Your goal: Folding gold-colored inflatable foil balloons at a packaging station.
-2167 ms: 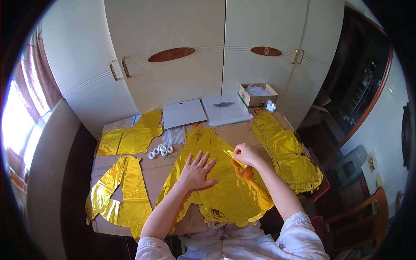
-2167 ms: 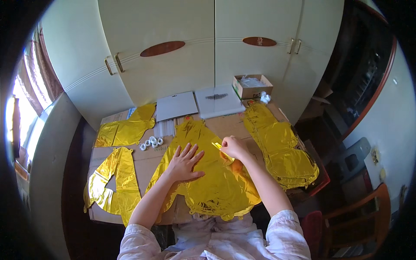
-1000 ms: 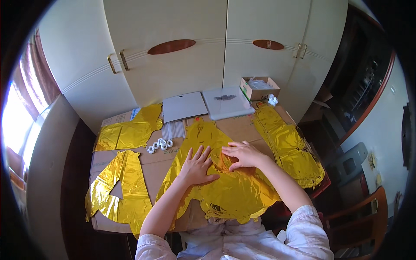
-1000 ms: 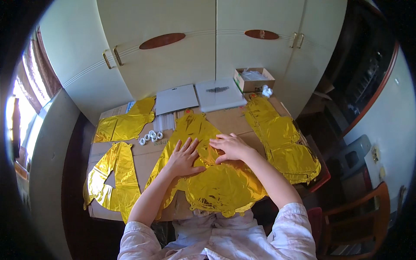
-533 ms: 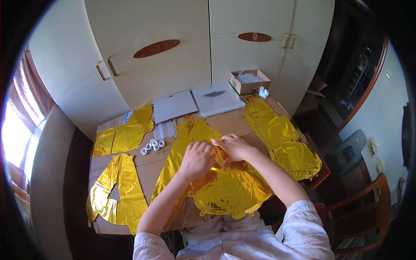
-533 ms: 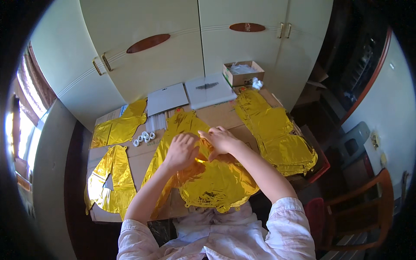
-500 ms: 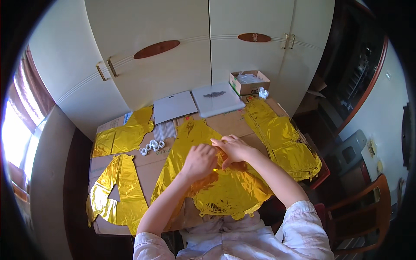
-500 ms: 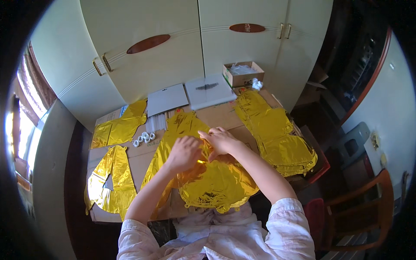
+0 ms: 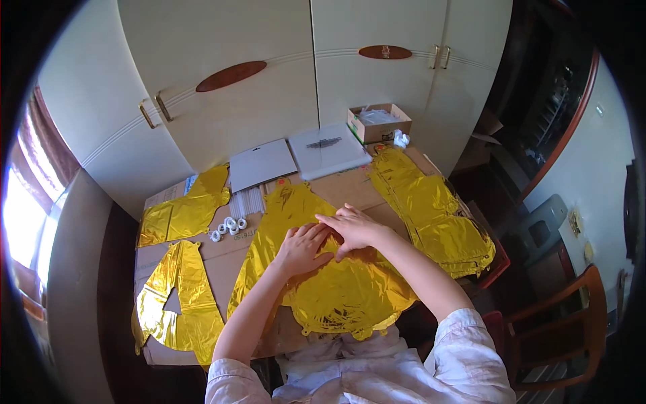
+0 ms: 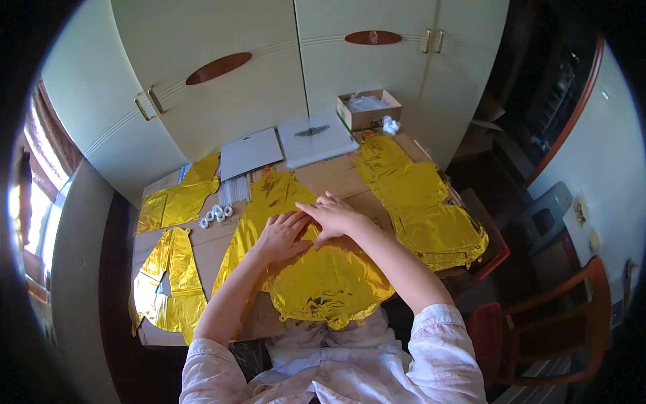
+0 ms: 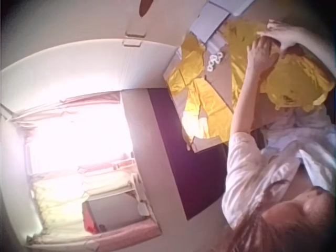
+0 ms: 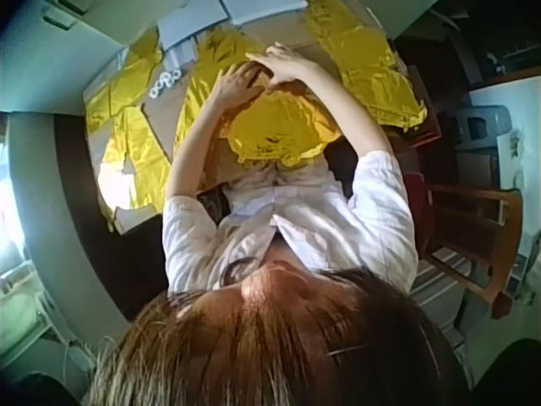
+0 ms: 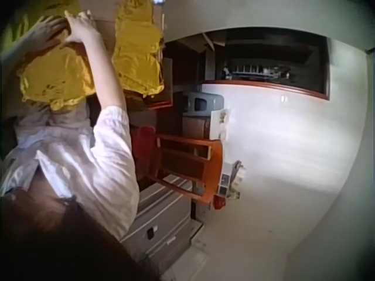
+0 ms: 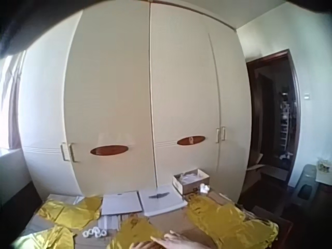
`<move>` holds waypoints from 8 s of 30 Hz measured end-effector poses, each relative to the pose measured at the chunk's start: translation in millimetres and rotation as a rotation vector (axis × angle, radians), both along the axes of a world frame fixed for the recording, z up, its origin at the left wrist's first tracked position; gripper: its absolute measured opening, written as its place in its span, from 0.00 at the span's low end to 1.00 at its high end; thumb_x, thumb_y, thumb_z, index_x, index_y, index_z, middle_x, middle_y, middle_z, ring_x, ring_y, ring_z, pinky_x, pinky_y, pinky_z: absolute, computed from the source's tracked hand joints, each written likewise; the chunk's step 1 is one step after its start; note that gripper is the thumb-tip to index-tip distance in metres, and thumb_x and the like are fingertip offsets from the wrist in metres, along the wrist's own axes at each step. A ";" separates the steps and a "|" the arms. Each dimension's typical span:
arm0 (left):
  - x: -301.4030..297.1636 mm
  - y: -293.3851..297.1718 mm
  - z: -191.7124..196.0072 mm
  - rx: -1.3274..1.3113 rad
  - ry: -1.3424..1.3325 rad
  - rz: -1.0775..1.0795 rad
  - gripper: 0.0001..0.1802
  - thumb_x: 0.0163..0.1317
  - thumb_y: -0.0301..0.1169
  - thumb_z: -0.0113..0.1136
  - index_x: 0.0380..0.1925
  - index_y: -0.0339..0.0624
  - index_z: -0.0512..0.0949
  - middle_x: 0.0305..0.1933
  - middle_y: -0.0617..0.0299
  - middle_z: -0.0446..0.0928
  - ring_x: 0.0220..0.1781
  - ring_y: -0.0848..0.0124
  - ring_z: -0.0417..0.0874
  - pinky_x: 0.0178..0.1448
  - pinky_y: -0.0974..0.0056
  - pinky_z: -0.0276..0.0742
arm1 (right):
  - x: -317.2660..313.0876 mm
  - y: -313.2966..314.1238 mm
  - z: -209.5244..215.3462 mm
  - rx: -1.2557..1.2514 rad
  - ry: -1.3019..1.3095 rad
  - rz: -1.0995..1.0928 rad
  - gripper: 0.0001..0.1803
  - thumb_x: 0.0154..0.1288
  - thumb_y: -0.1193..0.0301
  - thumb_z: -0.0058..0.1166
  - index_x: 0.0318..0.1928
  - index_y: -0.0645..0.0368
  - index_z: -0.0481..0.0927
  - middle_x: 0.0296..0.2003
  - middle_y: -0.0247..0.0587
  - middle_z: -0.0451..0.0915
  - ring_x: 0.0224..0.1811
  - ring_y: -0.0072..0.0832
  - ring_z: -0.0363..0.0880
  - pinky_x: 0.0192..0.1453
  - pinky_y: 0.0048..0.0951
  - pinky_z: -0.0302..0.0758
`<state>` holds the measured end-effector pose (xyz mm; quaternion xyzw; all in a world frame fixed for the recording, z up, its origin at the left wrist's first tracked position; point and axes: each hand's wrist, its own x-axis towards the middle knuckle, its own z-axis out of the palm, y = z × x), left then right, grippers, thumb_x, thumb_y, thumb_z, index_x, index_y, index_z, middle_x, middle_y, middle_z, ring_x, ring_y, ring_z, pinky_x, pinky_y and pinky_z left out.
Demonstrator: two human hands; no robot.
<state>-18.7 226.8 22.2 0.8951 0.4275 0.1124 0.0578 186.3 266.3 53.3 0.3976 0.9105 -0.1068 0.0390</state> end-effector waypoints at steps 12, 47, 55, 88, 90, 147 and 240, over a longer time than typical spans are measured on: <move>-0.4 0.2 -13.3 0.054 0.000 -0.005 0.37 0.64 0.54 0.52 0.68 0.43 0.65 0.72 0.58 0.64 0.73 0.57 0.61 0.72 0.49 0.55 | 83.0 -216.2 -45.8 0.335 1.139 -0.633 0.22 0.59 0.81 0.58 0.53 0.60 0.67 0.44 0.38 0.70 0.42 0.25 0.67 0.51 0.25 0.66; -5.3 3.4 -19.5 0.090 0.009 -0.011 0.37 0.67 0.57 0.47 0.68 0.44 0.64 0.73 0.60 0.62 0.76 0.54 0.56 0.77 0.48 0.50 | 36.5 -283.2 -49.8 -0.931 1.932 -1.080 0.19 0.71 0.66 0.54 0.57 0.57 0.68 0.51 0.38 0.77 0.55 0.28 0.76 0.58 0.33 0.72; -4.6 4.1 -17.6 0.073 0.000 -0.012 0.37 0.65 0.55 0.51 0.68 0.43 0.64 0.73 0.59 0.62 0.76 0.54 0.56 0.77 0.49 0.49 | 50.1 -268.2 -41.6 -1.068 1.753 -1.179 0.16 0.70 0.63 0.55 0.51 0.60 0.73 0.46 0.41 0.80 0.45 0.30 0.83 0.39 0.27 0.77; -6.9 3.5 -20.4 0.098 0.014 -0.012 0.39 0.66 0.59 0.47 0.68 0.46 0.64 0.73 0.62 0.62 0.76 0.57 0.57 0.77 0.49 0.51 | 10.8 -244.3 -50.5 -0.469 1.615 -0.862 0.44 0.64 0.82 0.56 0.74 0.61 0.44 0.63 0.48 0.65 0.62 0.33 0.70 0.66 0.33 0.67; -5.7 2.3 -16.3 0.108 0.032 -0.015 0.42 0.63 0.63 0.47 0.68 0.46 0.64 0.73 0.62 0.62 0.76 0.57 0.57 0.77 0.48 0.51 | 13.0 -242.5 -50.5 -0.286 1.468 -0.845 0.50 0.61 0.74 0.64 0.74 0.65 0.43 0.62 0.55 0.66 0.62 0.39 0.71 0.66 0.37 0.67; -6.4 2.5 -16.3 0.065 0.024 -0.017 0.50 0.54 0.67 0.55 0.69 0.44 0.63 0.73 0.60 0.62 0.77 0.55 0.56 0.77 0.48 0.50 | 13.8 -206.8 -25.7 0.045 0.374 0.062 0.28 0.66 0.62 0.56 0.66 0.45 0.71 0.66 0.40 0.70 0.71 0.41 0.63 0.74 0.52 0.59; -5.5 1.7 -11.9 0.058 0.040 -0.024 0.51 0.54 0.68 0.55 0.70 0.44 0.62 0.74 0.58 0.61 0.77 0.55 0.56 0.77 0.47 0.49 | 26.9 -232.0 -40.6 0.241 0.659 -0.382 0.29 0.56 0.67 0.64 0.57 0.68 0.74 0.56 0.60 0.75 0.58 0.54 0.74 0.65 0.48 0.68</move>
